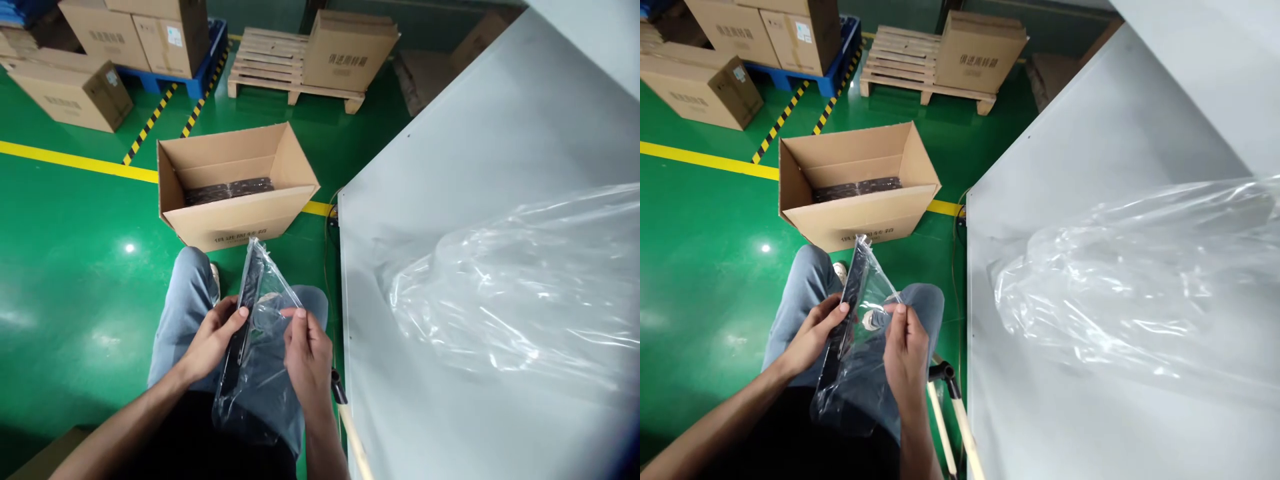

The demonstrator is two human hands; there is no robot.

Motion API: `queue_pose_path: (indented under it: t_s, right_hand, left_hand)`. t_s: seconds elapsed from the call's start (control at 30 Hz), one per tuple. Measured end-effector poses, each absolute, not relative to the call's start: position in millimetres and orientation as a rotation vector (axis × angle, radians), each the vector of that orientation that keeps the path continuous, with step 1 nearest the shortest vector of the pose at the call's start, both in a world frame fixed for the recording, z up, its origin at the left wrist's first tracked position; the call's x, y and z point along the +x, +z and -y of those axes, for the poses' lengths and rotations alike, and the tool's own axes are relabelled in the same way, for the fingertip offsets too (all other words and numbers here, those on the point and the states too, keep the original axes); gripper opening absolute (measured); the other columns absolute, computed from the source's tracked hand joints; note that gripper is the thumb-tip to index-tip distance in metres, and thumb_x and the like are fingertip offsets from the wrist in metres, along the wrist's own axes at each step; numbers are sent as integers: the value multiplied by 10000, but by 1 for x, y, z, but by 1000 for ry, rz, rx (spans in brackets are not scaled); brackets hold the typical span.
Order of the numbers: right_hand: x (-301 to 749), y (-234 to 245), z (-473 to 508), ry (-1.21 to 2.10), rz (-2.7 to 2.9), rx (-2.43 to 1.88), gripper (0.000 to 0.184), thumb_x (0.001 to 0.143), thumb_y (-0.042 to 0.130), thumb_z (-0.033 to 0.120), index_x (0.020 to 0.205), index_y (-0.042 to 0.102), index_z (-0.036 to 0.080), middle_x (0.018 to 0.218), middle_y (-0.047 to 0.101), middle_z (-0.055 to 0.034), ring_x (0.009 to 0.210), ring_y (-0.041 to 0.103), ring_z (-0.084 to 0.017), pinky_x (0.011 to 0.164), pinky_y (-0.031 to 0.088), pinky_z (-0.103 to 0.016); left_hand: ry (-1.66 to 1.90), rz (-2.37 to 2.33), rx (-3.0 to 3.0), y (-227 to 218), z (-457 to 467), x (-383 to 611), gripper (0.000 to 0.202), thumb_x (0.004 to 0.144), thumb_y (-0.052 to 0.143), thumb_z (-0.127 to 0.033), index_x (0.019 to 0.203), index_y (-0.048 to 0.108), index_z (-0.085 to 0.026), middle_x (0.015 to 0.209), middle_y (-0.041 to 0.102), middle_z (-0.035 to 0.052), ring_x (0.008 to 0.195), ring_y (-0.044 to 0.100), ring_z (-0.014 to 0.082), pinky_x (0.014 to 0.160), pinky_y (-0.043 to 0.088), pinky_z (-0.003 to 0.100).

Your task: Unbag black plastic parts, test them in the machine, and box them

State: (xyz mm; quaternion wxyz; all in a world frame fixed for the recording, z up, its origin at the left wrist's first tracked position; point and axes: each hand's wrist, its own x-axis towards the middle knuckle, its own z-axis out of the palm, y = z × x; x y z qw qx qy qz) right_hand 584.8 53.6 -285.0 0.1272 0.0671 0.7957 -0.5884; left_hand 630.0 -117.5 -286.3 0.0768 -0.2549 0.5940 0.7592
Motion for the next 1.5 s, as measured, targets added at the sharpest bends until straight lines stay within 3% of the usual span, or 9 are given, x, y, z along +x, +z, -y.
queue_pose_path:
  t_s: [0.1,0.17,0.27,0.4,0.53,0.63,0.77,1.2,1.5]
  right_hand:
    - [581,-285,-60,-1693,-2333,13,509,1002,539,659,1192,722,224,686,633,-3,558,605,-169,550,514,-304]
    - [576,-283,-64,-1713,-2386,-75,519,958,642,609,1313,681,232,938,743,-80,792,732,-217,673,595,-333]
    - [567,-278,-62,-1739,-2563,-50,547,931,702,562,1372,661,242,1154,750,-136,1012,741,-255,822,626,-389]
    - [555,-274,-52,-1749,-2769,131,410,997,591,596,1002,768,227,804,747,-80,733,706,-222,699,580,-365]
    - [546,-271,-49,-1933,-2453,437,536,956,574,719,795,706,226,462,491,51,393,480,-145,432,388,-298]
    - [545,-268,-47,-2061,-2232,555,563,892,637,759,756,681,214,435,445,80,323,374,-104,372,278,-284]
    - [548,-263,-45,-2117,-2252,537,546,906,639,738,755,675,214,436,444,82,334,388,-99,385,296,-280]
    - [545,-264,-53,-2176,-1986,589,593,794,722,794,803,675,203,471,470,89,315,412,-95,302,249,-244]
    - [543,-270,-49,-2195,-1866,607,604,753,766,791,837,675,200,477,496,85,324,456,-106,291,251,-229]
  left_hand:
    - [2112,-2077,-795,-290,122,631,462,930,722,-579,1185,710,-193,1113,774,68,1010,679,242,881,498,299]
    - [1951,-2241,-840,-290,121,633,447,928,728,-536,1207,687,-190,1037,776,56,907,675,239,813,483,308]
    - [1828,-2317,-831,-288,114,639,456,896,766,-513,1208,681,-192,898,750,36,754,637,231,711,444,311]
    - [1840,-2306,-739,-283,106,645,472,847,834,-483,1210,711,-206,865,744,29,692,609,217,681,424,304]
    - [2010,-2078,-575,-281,114,648,449,910,772,-518,1220,735,-195,1065,778,71,945,675,257,829,501,301]
    - [2132,-1827,-538,-280,120,650,480,929,745,-564,1239,743,-198,1169,771,86,1042,682,269,875,537,304]
    - [2242,-1689,-632,-278,118,651,519,883,799,-581,1222,765,-190,1177,775,99,1045,695,270,889,562,314]
    - [2331,-1316,-759,-278,122,647,680,678,873,-730,1014,781,-146,756,734,73,508,610,186,496,507,301]
    - [2486,-1092,-596,-285,125,641,590,766,790,-727,815,776,-139,702,702,77,513,653,213,479,558,317]
